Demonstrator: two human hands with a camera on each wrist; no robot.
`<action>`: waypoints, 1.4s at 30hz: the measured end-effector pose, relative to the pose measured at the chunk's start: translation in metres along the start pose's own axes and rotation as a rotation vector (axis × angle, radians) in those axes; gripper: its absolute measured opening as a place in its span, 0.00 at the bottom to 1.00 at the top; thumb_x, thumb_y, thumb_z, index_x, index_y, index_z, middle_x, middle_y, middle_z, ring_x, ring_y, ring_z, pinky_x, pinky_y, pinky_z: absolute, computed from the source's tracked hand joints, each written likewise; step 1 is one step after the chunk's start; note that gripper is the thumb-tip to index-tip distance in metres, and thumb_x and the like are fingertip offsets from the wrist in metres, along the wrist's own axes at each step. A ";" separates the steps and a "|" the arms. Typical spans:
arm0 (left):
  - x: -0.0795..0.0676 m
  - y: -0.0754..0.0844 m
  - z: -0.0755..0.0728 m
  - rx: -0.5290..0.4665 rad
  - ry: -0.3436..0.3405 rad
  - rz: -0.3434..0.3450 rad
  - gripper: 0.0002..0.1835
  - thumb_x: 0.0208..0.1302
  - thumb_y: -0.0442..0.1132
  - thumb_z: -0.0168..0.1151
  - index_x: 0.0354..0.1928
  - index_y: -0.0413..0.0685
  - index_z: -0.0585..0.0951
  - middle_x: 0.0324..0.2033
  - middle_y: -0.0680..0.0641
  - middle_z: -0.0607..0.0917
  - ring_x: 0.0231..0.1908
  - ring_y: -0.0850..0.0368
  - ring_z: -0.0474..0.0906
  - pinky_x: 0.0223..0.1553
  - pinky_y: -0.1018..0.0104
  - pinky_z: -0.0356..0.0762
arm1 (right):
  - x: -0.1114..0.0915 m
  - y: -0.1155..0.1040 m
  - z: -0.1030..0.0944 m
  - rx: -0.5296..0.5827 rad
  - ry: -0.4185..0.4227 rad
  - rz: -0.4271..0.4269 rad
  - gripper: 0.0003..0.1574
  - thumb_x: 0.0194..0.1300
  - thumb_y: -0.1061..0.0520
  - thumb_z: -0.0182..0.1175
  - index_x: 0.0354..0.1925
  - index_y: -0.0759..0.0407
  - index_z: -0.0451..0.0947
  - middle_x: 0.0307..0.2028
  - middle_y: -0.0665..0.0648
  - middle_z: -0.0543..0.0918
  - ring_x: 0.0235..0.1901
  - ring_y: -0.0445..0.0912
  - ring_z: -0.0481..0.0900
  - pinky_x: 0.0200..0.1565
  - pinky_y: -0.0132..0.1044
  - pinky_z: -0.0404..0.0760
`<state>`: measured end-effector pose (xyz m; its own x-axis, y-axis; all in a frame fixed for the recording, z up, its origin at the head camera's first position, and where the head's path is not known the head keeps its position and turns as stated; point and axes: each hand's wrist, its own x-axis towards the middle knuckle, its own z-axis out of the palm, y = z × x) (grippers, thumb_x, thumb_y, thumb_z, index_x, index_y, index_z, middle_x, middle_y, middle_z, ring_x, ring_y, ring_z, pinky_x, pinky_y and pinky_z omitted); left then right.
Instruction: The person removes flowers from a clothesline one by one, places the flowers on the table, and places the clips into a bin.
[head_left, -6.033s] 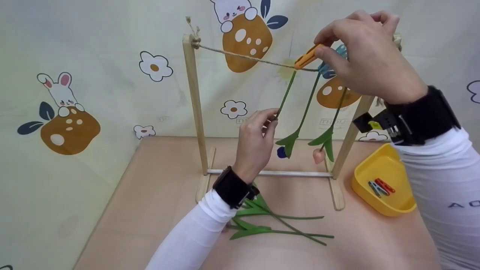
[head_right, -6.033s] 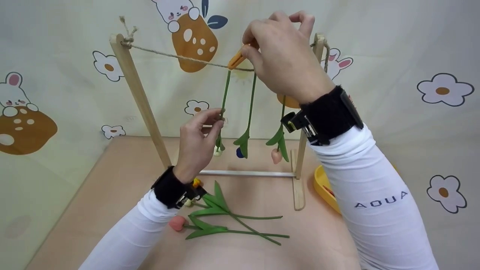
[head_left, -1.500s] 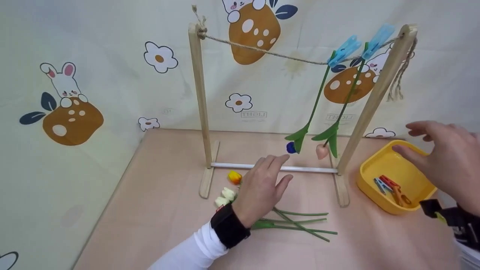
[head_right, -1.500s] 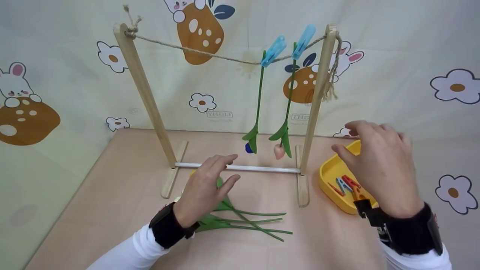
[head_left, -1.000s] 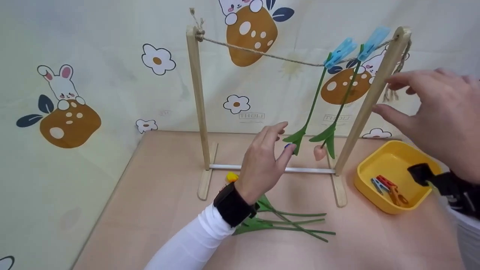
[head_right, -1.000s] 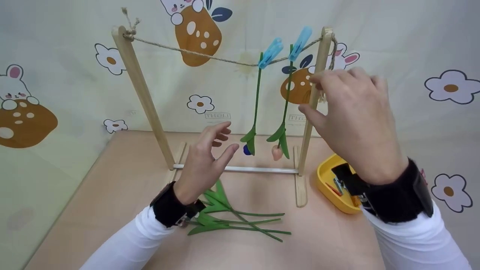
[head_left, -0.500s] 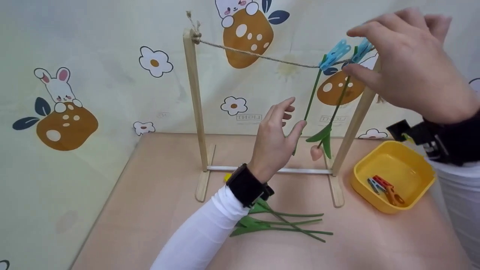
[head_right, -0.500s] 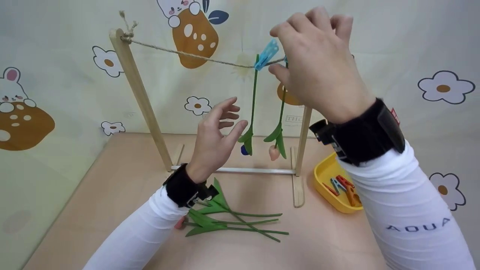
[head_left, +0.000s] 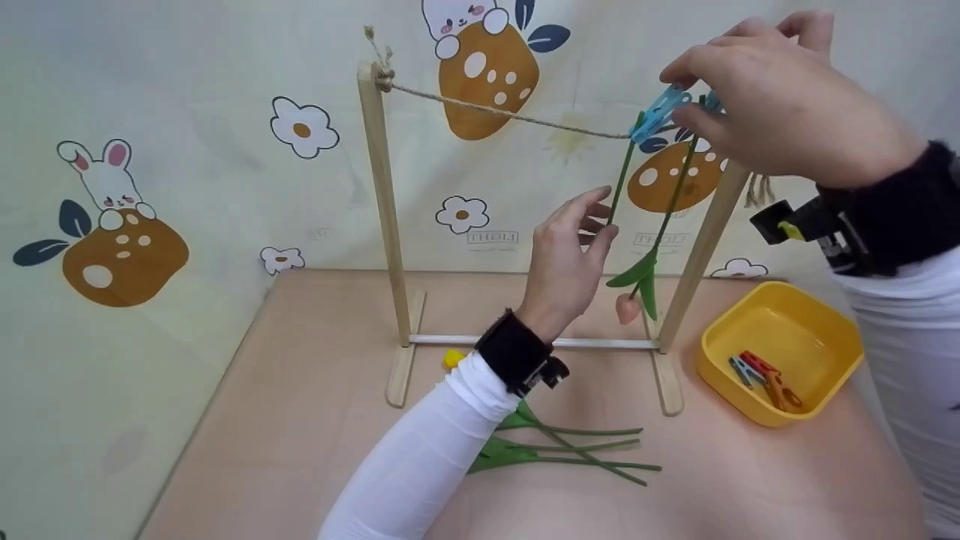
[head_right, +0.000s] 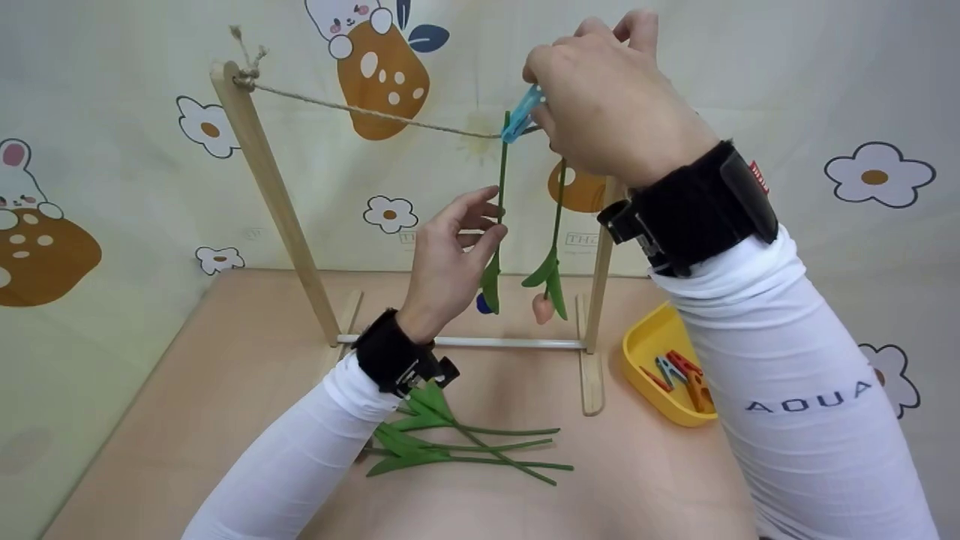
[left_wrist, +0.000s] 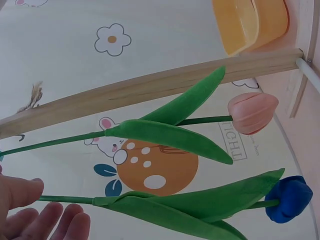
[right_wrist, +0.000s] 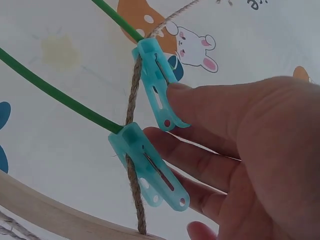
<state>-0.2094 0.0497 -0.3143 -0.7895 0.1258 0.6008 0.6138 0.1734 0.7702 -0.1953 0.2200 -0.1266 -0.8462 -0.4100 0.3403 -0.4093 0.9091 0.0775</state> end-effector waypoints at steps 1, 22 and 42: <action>0.000 0.000 0.000 -0.001 0.001 -0.001 0.22 0.72 0.26 0.67 0.66 0.37 0.80 0.46 0.43 0.88 0.42 0.58 0.85 0.47 0.77 0.81 | 0.000 0.000 0.000 0.006 0.004 -0.008 0.26 0.79 0.60 0.62 0.68 0.71 0.74 0.58 0.77 0.80 0.62 0.72 0.62 0.65 0.72 0.39; -0.001 -0.001 -0.008 0.015 0.012 0.017 0.17 0.72 0.23 0.65 0.60 0.36 0.84 0.42 0.44 0.87 0.38 0.60 0.83 0.41 0.75 0.82 | -0.005 0.005 0.004 0.003 0.240 -0.093 0.13 0.76 0.65 0.63 0.53 0.72 0.84 0.48 0.75 0.84 0.57 0.67 0.67 0.71 0.64 0.34; -0.033 0.009 -0.033 0.095 -0.017 0.139 0.16 0.71 0.23 0.65 0.58 0.35 0.85 0.41 0.42 0.87 0.38 0.60 0.83 0.42 0.76 0.82 | -0.047 0.013 0.019 0.037 0.382 -0.124 0.19 0.76 0.60 0.66 0.60 0.67 0.80 0.49 0.71 0.82 0.61 0.67 0.67 0.70 0.61 0.37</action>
<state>-0.1779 0.0150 -0.3199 -0.6978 0.1708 0.6956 0.7139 0.2447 0.6561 -0.1675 0.2494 -0.1595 -0.6046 -0.4533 0.6550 -0.5184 0.8482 0.1086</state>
